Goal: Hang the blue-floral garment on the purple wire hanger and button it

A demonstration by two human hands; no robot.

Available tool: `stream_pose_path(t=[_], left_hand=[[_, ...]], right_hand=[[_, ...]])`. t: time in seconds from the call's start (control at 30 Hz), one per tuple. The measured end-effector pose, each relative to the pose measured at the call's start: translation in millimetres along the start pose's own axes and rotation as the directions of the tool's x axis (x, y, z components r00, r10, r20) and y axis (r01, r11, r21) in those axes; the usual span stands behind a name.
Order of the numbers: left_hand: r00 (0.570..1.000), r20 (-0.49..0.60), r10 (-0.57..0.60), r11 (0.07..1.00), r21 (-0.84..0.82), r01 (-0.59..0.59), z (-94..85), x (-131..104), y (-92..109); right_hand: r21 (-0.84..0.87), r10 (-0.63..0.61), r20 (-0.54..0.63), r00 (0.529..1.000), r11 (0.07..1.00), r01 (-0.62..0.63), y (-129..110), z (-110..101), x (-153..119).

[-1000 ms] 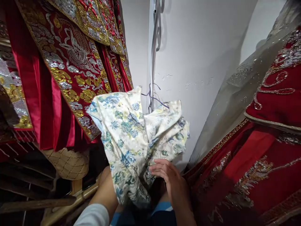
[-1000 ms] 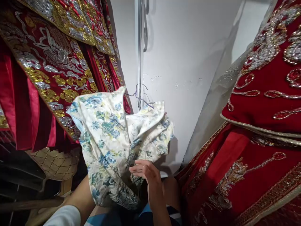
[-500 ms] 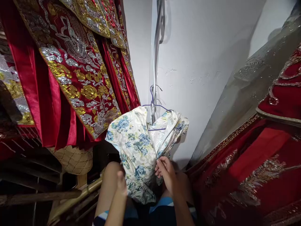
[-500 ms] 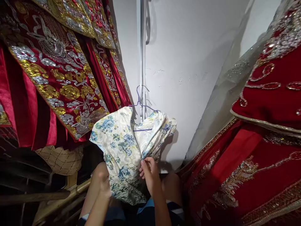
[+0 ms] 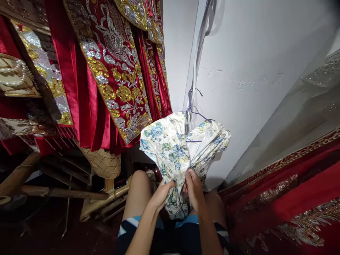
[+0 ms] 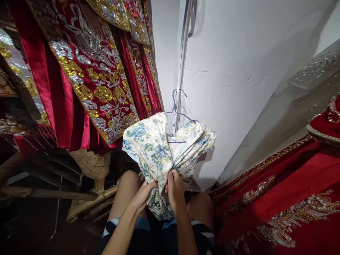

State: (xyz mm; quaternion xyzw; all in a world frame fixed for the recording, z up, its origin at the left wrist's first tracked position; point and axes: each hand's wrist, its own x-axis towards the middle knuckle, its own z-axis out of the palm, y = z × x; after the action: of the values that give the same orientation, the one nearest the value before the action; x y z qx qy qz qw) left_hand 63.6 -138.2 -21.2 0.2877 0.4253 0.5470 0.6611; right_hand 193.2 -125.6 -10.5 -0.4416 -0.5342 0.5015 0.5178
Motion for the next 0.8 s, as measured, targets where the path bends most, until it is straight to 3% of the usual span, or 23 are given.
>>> stream_pose_path(t=[0.1,0.17,0.27,0.3,0.37,0.4,0.43,0.47,0.53,0.63,0.8], left_hand=[[0.999,-0.035,0.024,1.0,0.007,-0.024,-3.6,4,1],[0.979,-0.161,0.124,0.992,-0.005,-0.126,-11.1,12,0],[0.884,-0.356,0.302,0.948,0.016,-0.318,-24.1,24,-3],[0.825,-0.414,0.385,0.917,0.075,-0.391,-27.4,27,-5],[0.63,-0.48,0.611,0.79,0.306,-0.532,-30.5,27,-10],[0.515,-0.455,0.726,0.687,0.444,-0.575,-29.9,26,-14],[0.434,-0.381,0.816,0.578,0.558,-0.596,-27.7,24,-18],[0.41,-0.268,0.872,0.481,0.627,-0.613,-24.1,22,-22],[0.485,-0.003,0.874,0.374,0.642,-0.67,-13.1,17,-30],[0.611,0.249,0.752,0.406,0.555,-0.726,6.3,17,-36],[0.68,0.257,0.686,0.465,0.565,-0.682,20.4,29,-39]], right_hand=[[0.021,-0.006,0.035,0.999,1.0,0.005,0,1,0],[0.012,-0.01,0.077,0.997,1.0,0.009,1,-2,0],[-0.124,-0.042,0.088,0.995,0.991,0.053,4,-8,-2],[-0.186,-0.056,0.075,0.996,0.98,0.07,5,-9,-3],[-0.281,-0.081,0.052,0.995,0.955,0.092,5,-10,-4],[-0.306,-0.094,0.045,0.995,0.946,0.103,5,-9,-5],[-0.318,-0.107,0.039,0.994,0.941,0.114,4,-8,-5],[-0.316,-0.119,0.036,0.992,0.941,0.125,4,-7,-5],[-0.272,-0.134,0.029,0.991,0.953,0.137,1,-4,-5],[-0.143,-0.126,-0.008,0.992,0.982,0.123,-6,-2,-5],[-0.054,-0.094,-0.058,0.994,0.994,0.091,-32,-10,15]])
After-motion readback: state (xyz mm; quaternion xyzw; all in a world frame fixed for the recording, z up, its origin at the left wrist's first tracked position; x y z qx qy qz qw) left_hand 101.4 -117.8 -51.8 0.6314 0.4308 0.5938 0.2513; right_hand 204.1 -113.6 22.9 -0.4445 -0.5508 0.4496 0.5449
